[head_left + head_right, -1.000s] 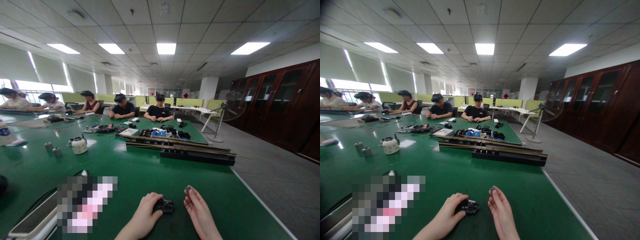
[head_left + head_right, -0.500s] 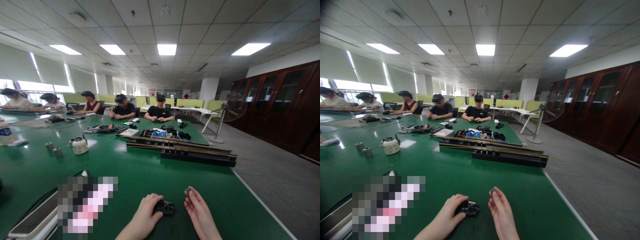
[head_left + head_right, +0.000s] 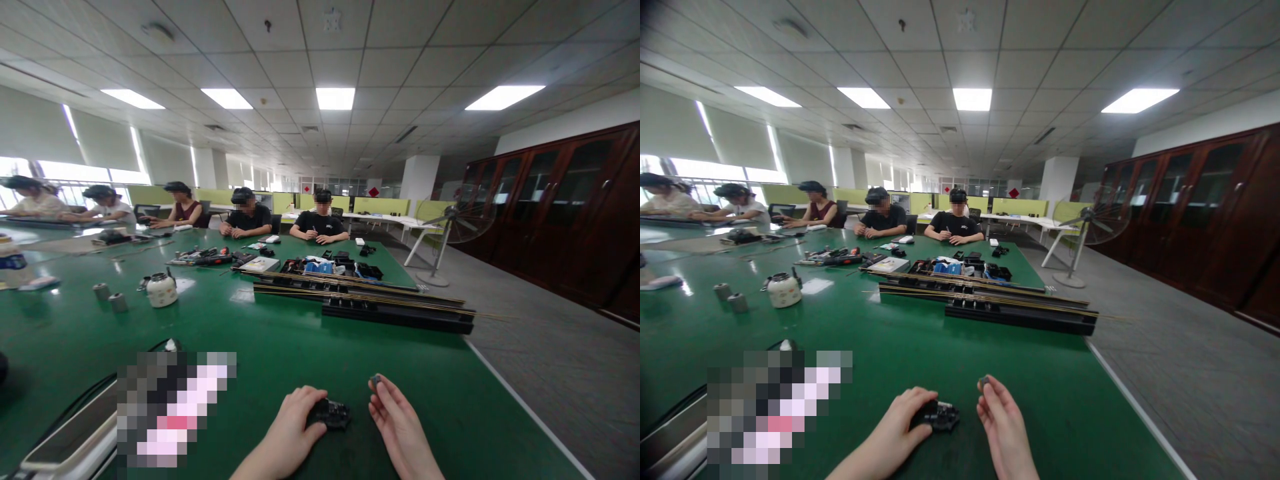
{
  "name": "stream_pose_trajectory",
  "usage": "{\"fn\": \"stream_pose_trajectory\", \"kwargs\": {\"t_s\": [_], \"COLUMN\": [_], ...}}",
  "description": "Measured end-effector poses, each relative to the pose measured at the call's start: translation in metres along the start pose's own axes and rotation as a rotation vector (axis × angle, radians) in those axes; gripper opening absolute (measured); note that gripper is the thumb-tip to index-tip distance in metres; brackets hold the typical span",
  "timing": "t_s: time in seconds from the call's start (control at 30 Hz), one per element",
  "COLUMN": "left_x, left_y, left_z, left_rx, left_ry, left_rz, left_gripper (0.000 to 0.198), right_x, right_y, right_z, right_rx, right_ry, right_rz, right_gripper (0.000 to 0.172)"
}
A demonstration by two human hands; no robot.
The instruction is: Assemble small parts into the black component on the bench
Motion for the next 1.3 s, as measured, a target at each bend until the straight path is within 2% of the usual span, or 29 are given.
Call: {"fn": "stream_pose_trajectory", "kwargs": {"t_s": [0.47, 0.83, 0.97, 1.13, 1.3], "left_x": [0.0, 0.0, 0.0, -0.001, 0.0], "left_y": [-0.001, -0.001, 0.001, 0.002, 0.002], "left_z": [0.0, 0.001, 0.001, 0.0, 0.0], "left_rx": [0.002, 0.018, 0.017, 0.016, 0.028], "left_ry": [0.003, -0.001, -0.006, -0.017, -0.014], "left_rz": [-0.001, -0.013, -0.018, -0.029, -0.033], "left_gripper": [0.044, 0.043, 0.042, 0.042, 0.041], "right_x": [-0.002, -0.006, -0.009, -0.012, -0.018], "right_y": [-0.004, -0.004, -0.007, -0.007, -0.005], "right_z": [-0.006, -0.016, -0.018, -0.019, -0.025], "right_rx": [-0.276, -0.441, -0.597, -0.835, -0.882], "right_ry": [0.0, 0.084, 0.134, 0.157, 0.211], "right_rz": [0.09, 0.182, 0.249, 0.366, 0.424], "right_gripper": [0.044, 0.038, 0.035, 0.022, 0.013]}}
Point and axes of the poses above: each hand's wrist, its own x-axis towards the middle knuckle, its own z-axis out of the back of the hand, y = z × x, the point moved 2 cm from there along x, towards the middle knuckle, and after that the axes turned 9 degrees about -x, right-handed, at the moved point
